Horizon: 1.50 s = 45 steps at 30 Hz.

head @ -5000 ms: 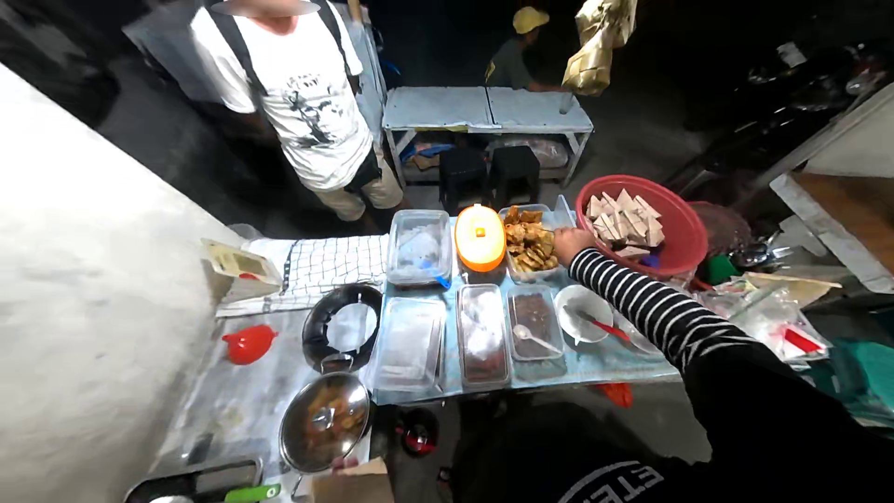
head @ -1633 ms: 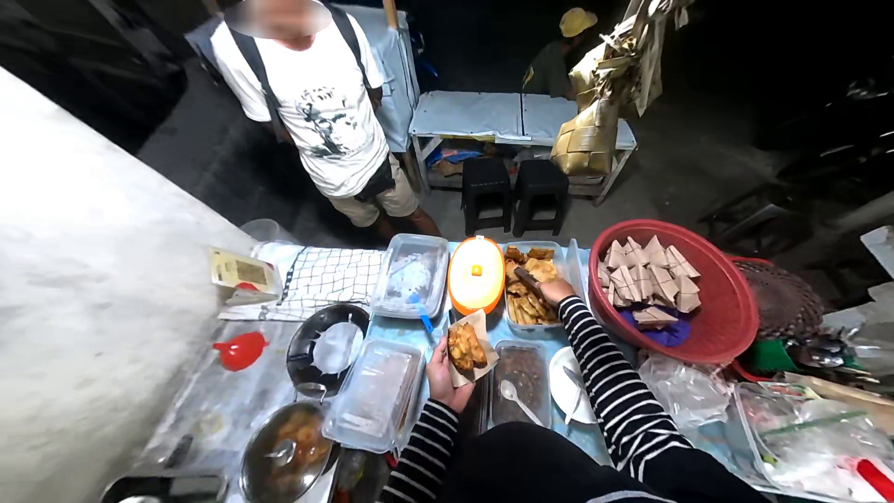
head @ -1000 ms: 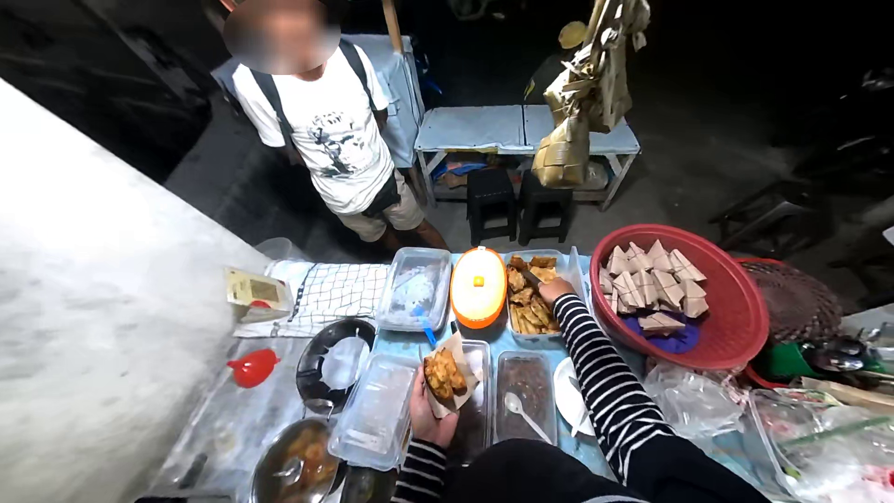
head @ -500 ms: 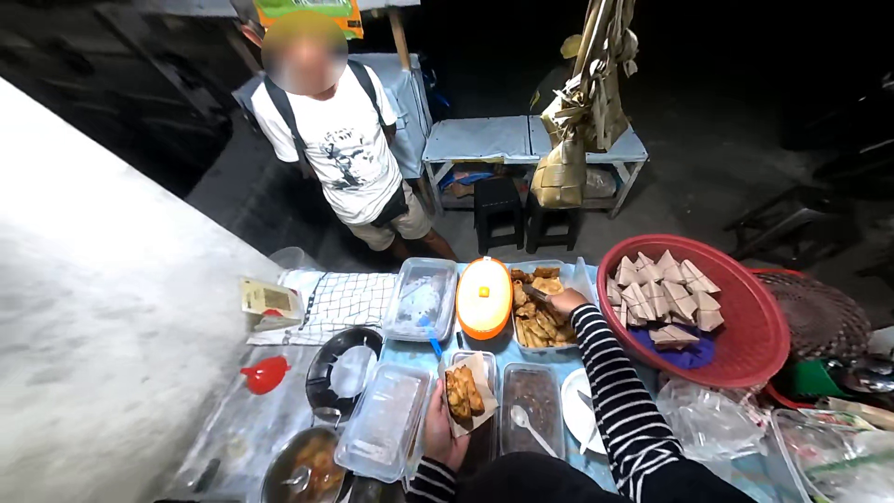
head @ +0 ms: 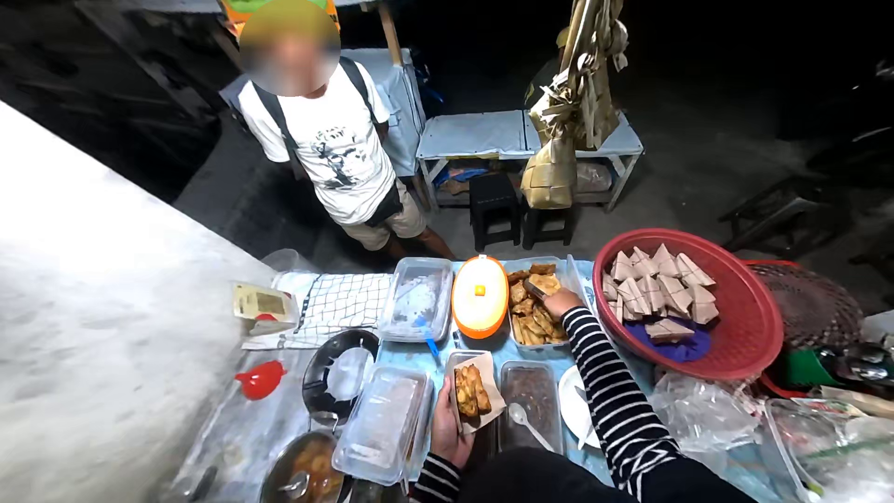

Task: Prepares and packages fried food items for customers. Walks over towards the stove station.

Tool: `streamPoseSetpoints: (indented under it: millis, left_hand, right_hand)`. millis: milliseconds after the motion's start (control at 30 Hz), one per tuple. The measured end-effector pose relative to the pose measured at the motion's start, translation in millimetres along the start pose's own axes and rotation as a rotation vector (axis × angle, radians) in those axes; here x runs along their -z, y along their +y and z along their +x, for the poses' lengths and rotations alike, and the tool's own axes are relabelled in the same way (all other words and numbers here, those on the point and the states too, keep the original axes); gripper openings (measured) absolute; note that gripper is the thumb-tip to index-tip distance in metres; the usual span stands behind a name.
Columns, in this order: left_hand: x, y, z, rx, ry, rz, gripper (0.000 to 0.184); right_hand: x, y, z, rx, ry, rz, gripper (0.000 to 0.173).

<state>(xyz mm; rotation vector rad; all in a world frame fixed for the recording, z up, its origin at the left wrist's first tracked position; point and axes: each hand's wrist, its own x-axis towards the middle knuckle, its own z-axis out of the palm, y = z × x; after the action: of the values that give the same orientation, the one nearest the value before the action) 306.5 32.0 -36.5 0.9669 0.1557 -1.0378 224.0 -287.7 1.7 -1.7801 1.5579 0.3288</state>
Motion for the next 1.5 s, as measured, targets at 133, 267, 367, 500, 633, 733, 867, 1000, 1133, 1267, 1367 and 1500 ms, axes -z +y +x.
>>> streamPoseSetpoints:
  millis: [133,267,367,500,633,733,867,1000,1133,1267,1367,1500]
  left_hand:
    - [7,1,-2,-0.027,0.031,-0.039,0.050]
    - [6,3,-7,-0.051,0.017,-0.052,0.047]
    - [10,2,-7,-0.053,0.005,-0.050,0.049]
    - [12,-1,-5,-0.038,0.013,-0.046,0.048]
    - [0,0,-7,-0.025,-0.007,-0.042,0.050]
    - [1,0,-8,-0.018,-0.023,-0.065,0.051]
    - [-4,5,-3,-0.041,-0.063,-0.095,0.055]
    - [-20,6,19,-0.061,-0.115,-0.146,0.059]
    - [-45,9,43,-0.075,-0.218,-0.186,0.062]
    - [-62,12,57,-0.081,-0.262,-0.256,0.063]
    - [-73,14,54,-0.062,-0.271,-0.264,0.067]
    - [-83,13,43,-0.070,-0.292,-0.201,0.070]
  right_hand:
    - [-2,-2,4,-0.005,-0.003,0.009,0.053]
    - [-7,1,17,0.008,-0.062,0.018,0.059]
    - [4,2,16,0.016,-0.085,0.035,0.062]
    - [10,-11,21,0.026,-0.106,-0.031,0.057]
    - [7,-14,34,0.041,-0.149,-0.076,0.052]
    - [7,-13,20,0.040,-0.111,-0.116,0.051]
    - [-3,-2,-19,0.050,0.021,-0.092,0.051]
    - [3,16,-55,0.079,0.119,-0.082,0.051]
    - [38,53,-82,0.350,0.228,0.010,0.044]
    - [82,70,-140,0.679,0.142,0.081,0.040]
    - [86,61,-188,0.776,0.142,-0.068,0.041]
    - [62,34,-205,0.737,0.053,-0.331,0.043]
